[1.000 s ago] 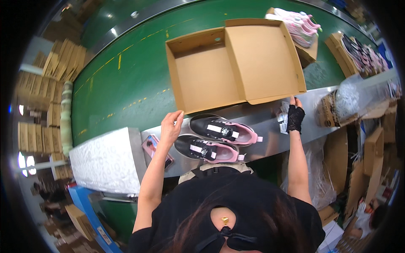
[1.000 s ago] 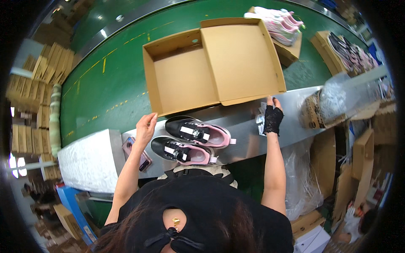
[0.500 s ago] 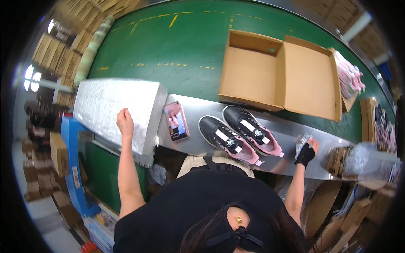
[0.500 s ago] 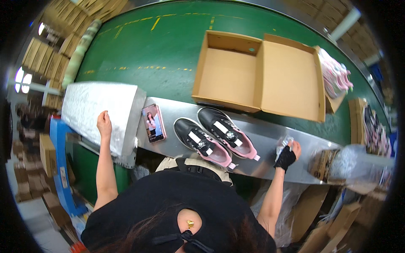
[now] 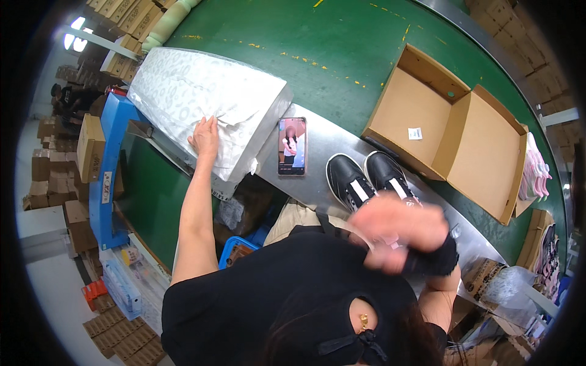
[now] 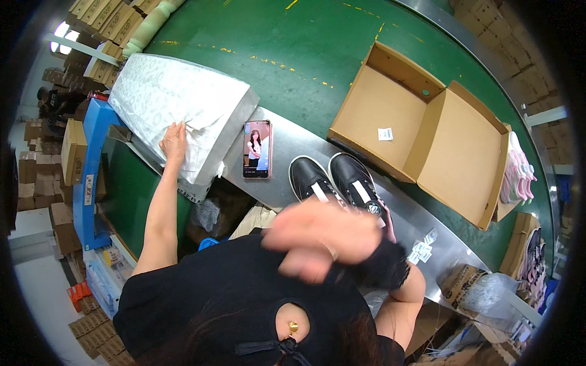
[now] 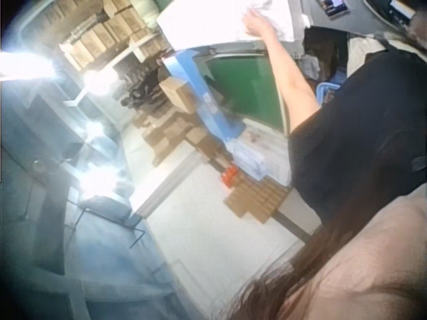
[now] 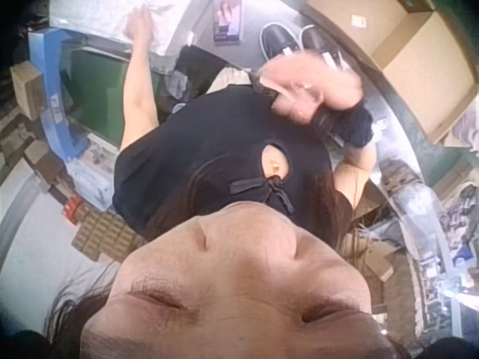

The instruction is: The person packs shoes by placing silica packets into shoe boxes, wrapping pairs of shoes in tissue paper, putting the shoes into the boxes, and closing the box lids by hand.

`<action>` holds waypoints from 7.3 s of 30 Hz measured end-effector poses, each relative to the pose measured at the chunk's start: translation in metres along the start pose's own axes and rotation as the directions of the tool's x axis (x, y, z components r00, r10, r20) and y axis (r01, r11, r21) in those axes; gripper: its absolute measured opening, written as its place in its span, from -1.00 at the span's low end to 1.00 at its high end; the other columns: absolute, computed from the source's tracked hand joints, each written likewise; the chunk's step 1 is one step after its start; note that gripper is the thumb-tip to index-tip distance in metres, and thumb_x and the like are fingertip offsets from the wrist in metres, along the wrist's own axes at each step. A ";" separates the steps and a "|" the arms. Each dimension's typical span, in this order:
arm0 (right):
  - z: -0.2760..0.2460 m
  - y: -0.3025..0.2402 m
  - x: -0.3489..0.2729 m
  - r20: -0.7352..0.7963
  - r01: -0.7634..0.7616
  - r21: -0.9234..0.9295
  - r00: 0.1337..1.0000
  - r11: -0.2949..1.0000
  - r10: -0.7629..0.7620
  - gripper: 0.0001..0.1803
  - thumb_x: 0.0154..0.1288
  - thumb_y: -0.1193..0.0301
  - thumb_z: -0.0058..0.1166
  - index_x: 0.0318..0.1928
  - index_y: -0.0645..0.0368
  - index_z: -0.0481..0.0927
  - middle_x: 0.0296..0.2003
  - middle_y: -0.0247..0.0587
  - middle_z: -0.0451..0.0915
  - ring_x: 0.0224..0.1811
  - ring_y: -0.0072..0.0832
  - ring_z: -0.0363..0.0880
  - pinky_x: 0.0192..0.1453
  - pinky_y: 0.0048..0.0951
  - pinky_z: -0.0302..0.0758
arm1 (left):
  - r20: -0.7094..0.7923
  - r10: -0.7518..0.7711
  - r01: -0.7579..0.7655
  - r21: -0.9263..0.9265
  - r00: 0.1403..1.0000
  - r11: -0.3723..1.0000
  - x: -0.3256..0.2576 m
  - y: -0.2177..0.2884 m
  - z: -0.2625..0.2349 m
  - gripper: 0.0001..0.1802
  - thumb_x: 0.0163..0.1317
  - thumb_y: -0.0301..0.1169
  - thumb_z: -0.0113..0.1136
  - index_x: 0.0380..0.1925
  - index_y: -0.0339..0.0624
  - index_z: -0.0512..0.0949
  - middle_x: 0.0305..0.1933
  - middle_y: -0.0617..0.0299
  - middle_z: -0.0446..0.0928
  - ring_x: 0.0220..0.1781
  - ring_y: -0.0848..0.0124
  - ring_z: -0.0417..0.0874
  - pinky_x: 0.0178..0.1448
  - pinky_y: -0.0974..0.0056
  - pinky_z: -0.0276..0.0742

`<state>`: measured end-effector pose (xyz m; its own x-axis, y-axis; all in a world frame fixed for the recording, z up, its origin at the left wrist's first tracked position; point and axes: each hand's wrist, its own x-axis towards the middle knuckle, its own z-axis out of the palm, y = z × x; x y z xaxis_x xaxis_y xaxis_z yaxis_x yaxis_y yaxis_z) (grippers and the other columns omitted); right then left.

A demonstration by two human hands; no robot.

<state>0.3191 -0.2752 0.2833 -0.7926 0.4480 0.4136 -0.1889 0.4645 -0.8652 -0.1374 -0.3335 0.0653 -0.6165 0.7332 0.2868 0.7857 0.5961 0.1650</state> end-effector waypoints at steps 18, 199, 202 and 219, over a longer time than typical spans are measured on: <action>0.005 0.044 -0.004 -0.079 -0.438 -0.113 0.898 0.892 0.432 -0.46 -0.06 0.36 0.21 -0.03 0.24 0.35 -0.22 -0.14 0.50 -0.17 -0.43 0.47 -0.07 -0.43 0.37 | -0.165 0.057 -0.174 -0.912 0.985 0.371 0.031 0.165 -0.234 -0.72 0.24 -0.30 -0.15 -0.32 -0.33 0.41 -0.38 0.19 0.42 -0.42 0.49 0.50 -0.45 0.43 0.39; -0.088 0.165 -0.054 -0.635 -0.663 -0.744 0.739 0.079 0.224 -0.28 -0.20 0.66 -0.07 0.11 -0.09 0.30 0.16 -0.24 0.21 0.23 -0.24 0.08 0.10 -0.12 0.18 | 0.709 0.634 0.861 -0.491 0.308 0.131 0.024 0.343 0.017 -0.16 -0.14 0.19 0.09 0.11 -0.05 0.25 0.15 0.10 0.25 0.09 0.08 0.29 0.08 -0.03 0.19; -0.106 0.134 -0.047 -0.576 -0.594 -0.793 0.804 0.135 0.150 -0.37 -0.19 0.59 -0.02 0.04 -0.02 0.37 0.09 -0.16 0.29 0.15 -0.25 0.19 0.10 -0.14 0.17 | 0.795 0.565 0.934 -0.339 0.222 0.110 0.017 0.338 -0.013 -0.39 -0.01 0.00 0.06 0.01 -0.08 0.34 0.00 0.12 0.39 0.04 0.28 0.40 0.07 0.15 0.33; -0.277 0.195 -0.384 -0.710 -0.498 0.703 -0.524 0.507 0.471 -0.36 -0.05 -0.04 0.16 -0.17 0.27 0.42 -0.27 -0.12 0.50 -0.30 -0.40 0.44 -0.37 -0.40 0.38 | 0.501 -0.293 0.267 -0.771 0.814 -0.578 -0.073 0.065 -0.176 -0.38 -0.04 0.03 -0.12 -0.01 -0.07 0.35 0.05 0.17 0.33 0.11 0.16 0.30 0.11 -0.15 0.18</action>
<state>0.7475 -0.1451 0.0342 0.7376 0.5267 -0.4226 -0.1090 -0.5247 -0.8443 -0.0322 -0.4055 0.2212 -0.7572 0.5865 -0.2875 -0.5799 -0.4009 0.7092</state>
